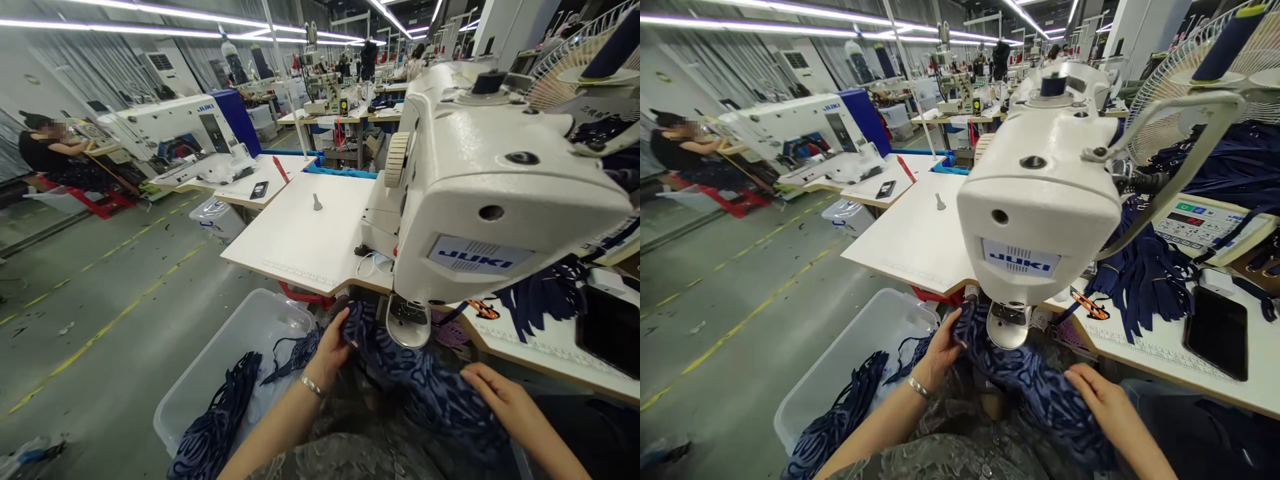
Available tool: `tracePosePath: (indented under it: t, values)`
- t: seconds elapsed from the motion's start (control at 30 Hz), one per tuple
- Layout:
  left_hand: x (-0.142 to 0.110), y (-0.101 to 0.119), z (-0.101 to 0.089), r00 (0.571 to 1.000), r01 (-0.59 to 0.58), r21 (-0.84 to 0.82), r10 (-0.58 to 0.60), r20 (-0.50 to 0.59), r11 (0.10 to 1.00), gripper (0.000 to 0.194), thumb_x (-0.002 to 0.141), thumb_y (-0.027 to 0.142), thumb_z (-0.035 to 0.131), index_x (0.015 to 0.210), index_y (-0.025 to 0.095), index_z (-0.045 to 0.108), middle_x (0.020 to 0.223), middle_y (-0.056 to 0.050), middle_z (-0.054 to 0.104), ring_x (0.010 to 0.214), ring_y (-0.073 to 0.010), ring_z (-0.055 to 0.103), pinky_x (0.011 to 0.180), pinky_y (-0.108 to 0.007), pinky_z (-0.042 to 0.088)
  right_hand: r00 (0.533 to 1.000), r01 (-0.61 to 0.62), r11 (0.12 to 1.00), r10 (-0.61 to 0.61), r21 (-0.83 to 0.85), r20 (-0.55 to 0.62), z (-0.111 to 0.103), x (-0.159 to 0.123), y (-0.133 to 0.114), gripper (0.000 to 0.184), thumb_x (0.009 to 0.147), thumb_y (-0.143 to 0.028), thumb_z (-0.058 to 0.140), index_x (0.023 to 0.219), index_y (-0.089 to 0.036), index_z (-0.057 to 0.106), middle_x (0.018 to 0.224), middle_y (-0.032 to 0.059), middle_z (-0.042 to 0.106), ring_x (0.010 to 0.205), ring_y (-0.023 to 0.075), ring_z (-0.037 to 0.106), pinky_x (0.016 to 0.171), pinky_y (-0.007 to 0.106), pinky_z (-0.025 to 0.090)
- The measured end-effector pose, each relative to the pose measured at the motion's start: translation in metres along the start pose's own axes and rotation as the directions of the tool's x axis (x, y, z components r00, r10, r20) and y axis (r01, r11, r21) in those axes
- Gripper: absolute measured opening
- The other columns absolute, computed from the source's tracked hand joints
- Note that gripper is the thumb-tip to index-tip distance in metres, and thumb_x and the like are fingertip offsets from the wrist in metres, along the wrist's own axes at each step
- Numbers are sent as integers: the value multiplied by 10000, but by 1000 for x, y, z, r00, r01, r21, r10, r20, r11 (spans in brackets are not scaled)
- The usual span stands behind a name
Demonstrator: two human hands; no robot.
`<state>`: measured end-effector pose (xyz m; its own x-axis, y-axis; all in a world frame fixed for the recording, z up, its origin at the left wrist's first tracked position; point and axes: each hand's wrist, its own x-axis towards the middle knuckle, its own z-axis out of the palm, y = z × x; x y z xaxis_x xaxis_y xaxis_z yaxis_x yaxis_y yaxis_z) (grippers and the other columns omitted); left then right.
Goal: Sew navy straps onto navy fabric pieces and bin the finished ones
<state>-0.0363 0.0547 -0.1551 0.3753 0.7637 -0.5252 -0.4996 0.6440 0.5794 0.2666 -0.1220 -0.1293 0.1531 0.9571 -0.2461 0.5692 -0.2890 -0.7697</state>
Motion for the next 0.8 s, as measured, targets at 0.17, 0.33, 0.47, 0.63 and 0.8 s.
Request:
tracePosePath:
  t: [0.17, 0.33, 0.47, 0.63, 0.8]
  values:
    - [-39, 33, 14, 989, -151, 272, 142, 51, 950, 416, 890, 541, 579, 987, 142, 649, 727, 11, 619, 512, -72, 546, 448, -166, 437, 981, -17, 971, -29, -236, -191, 3, 19, 3, 377, 808, -578, 509, 907, -266, 696, 959, 76, 730, 906, 312, 687, 813, 399, 527]
    - [-100, 41, 59, 944, -116, 558, -83, 318, 821, 428, 850, 529, 613, 907, 115, 706, 726, -33, 663, 625, -167, 642, 581, -273, 533, 945, 326, 943, -328, 64, 17, 48, 15, -90, 525, 875, -541, 488, 1248, -199, 628, 1266, 132, 643, 1200, 287, 581, 1004, 403, 464]
    - [-129, 51, 89, 884, -296, 780, -152, 443, 552, 255, 824, 343, 683, 694, 124, 678, 639, 18, 624, 599, -105, 561, 584, -188, 453, 901, 364, 906, -402, 217, 163, 54, 1, -142, 428, 919, -474, 471, 1235, -231, 626, 1121, 92, 703, 1047, 248, 654, 910, 344, 508]
    - [-135, 57, 104, 906, -410, 893, -28, 422, 187, 486, 951, 482, 461, 688, 133, 674, 581, -17, 601, 518, -108, 528, 500, -188, 396, 949, 270, 952, -288, 141, 126, 33, -14, -141, 333, 901, -504, 499, 811, -254, 700, 734, 9, 688, 665, 180, 648, 616, 229, 507]
    - [-129, 47, 122, 883, -367, 726, -27, 469, 582, 410, 854, 496, 616, 1032, 138, 708, 887, -59, 704, 599, -120, 612, 587, -226, 516, 987, 158, 957, -147, 245, -63, 26, -22, -133, 383, 849, -566, 539, 992, -262, 723, 930, 51, 729, 873, 235, 682, 737, 245, 542]
